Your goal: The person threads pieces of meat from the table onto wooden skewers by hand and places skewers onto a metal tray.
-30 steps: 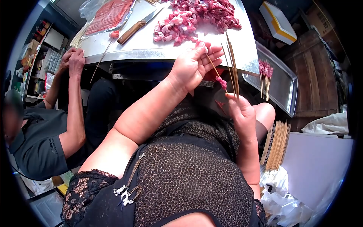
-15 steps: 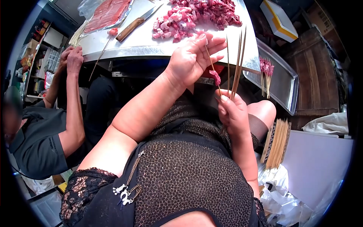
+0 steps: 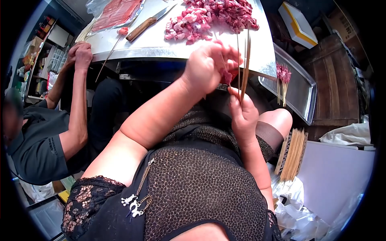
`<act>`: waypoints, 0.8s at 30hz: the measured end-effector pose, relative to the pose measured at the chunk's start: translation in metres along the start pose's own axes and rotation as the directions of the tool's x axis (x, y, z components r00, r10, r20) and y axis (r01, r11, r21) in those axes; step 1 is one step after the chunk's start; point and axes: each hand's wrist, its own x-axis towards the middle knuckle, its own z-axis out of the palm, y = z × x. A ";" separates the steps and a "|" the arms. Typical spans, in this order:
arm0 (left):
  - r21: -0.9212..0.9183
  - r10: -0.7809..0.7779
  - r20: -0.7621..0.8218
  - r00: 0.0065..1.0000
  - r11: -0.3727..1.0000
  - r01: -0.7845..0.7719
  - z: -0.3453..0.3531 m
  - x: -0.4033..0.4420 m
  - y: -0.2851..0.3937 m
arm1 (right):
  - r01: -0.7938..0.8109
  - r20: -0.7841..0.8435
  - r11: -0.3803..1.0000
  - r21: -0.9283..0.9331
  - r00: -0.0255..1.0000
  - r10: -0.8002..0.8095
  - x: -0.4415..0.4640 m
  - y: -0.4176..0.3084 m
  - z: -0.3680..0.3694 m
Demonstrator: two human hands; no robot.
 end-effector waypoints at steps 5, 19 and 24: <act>-0.169 -0.058 -0.123 0.991 0.985 0.036 0.013 -0.001 -0.010 | -0.125 0.045 0.972 0.197 0.992 0.119 0.012 -0.011 -0.003; 0.927 0.242 -0.024 0.970 -0.359 0.112 -0.058 0.032 0.060 | -0.223 -0.022 0.934 0.278 0.971 0.238 0.030 0.003 -0.032; 0.798 0.180 -0.053 0.982 -0.584 0.150 -0.069 0.038 0.056 | -0.226 -0.021 0.914 0.336 0.969 0.247 0.037 0.007 -0.027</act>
